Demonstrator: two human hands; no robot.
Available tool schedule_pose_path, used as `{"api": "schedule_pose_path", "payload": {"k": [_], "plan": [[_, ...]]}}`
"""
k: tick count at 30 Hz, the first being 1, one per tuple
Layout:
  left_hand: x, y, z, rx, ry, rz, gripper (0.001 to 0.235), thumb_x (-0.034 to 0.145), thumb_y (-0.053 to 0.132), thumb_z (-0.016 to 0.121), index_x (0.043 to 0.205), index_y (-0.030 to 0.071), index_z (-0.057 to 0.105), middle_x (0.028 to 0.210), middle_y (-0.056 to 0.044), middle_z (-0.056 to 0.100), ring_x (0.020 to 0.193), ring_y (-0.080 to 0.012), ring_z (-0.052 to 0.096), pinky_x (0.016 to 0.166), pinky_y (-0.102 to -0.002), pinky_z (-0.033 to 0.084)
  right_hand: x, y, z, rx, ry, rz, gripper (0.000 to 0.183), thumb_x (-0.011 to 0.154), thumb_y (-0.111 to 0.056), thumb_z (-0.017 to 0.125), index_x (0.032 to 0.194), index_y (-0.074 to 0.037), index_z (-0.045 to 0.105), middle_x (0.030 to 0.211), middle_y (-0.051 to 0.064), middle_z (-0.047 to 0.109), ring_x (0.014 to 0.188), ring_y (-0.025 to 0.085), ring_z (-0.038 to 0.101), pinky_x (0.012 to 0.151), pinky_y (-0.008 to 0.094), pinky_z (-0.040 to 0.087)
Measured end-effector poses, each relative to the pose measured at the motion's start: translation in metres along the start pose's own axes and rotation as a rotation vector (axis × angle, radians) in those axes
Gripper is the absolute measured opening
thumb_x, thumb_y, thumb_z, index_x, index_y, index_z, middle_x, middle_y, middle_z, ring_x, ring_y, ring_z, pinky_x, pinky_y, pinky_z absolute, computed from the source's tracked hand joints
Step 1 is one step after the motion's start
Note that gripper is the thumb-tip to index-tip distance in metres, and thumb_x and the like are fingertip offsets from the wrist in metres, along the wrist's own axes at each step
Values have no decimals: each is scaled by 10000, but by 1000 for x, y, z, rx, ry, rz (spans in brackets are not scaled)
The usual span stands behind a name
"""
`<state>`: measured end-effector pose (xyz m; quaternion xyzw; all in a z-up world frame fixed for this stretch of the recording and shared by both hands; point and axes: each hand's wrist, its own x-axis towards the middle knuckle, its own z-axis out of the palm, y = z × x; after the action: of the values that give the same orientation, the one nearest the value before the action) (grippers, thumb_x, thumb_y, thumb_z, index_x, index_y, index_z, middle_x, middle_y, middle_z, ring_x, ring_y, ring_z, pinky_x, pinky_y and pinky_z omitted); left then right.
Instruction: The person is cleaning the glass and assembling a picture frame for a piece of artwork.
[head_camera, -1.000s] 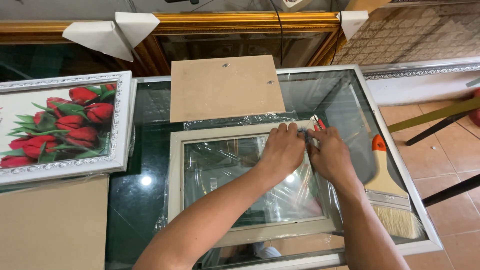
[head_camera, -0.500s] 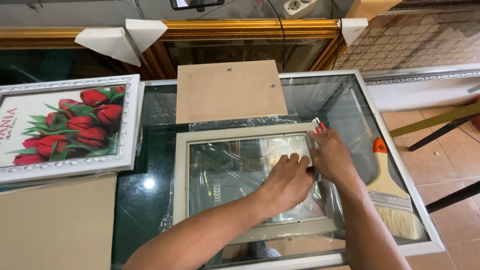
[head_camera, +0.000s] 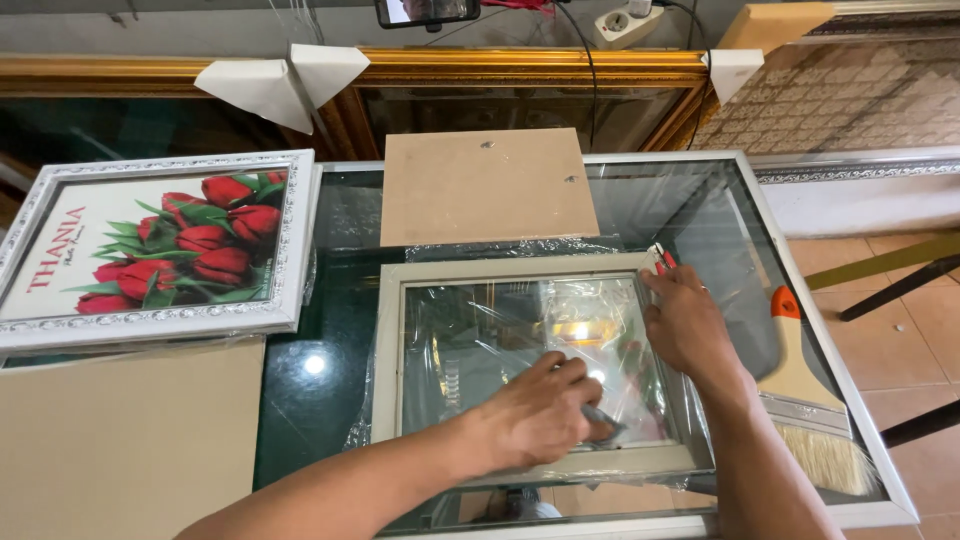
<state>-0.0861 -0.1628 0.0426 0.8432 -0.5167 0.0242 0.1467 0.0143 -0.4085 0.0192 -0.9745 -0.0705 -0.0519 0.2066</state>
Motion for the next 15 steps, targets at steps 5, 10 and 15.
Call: {"api": "schedule_pose_path", "payload": {"k": [5, 10, 15], "plan": [[-77, -11, -25, -141, -8, -109, 426, 847, 49, 568, 1180, 226, 767, 1155, -137, 632, 1169, -338, 548, 1084, -541, 351, 0, 0, 0, 8, -9, 24, 500, 834, -41, 613, 1328, -91, 669, 1309, 213, 566, 1199, 410, 584, 1028, 468, 468], [-135, -11, -52, -191, -24, -222, 439, 820, 6, 585, 1162, 199, 781, 1132, -114, 634, 1138, -313, 558, 1043, -470, 385, -1, 1, 1, 14, -6, 39, 501, 837, -53, 623, 1333, -104, 670, 1335, 212, 558, 1206, 410, 583, 1025, 468, 470], [-131, 0, -71, -195, -129, -512, 410, 785, 20, 624, 1136, 172, 770, 1060, -88, 619, 1058, -291, 588, 901, -431, 477, 0, -3, -1, 27, -2, 51, 501, 840, -53, 627, 1336, -116, 668, 1340, 210, 559, 1206, 405, 587, 1023, 463, 475]]}}
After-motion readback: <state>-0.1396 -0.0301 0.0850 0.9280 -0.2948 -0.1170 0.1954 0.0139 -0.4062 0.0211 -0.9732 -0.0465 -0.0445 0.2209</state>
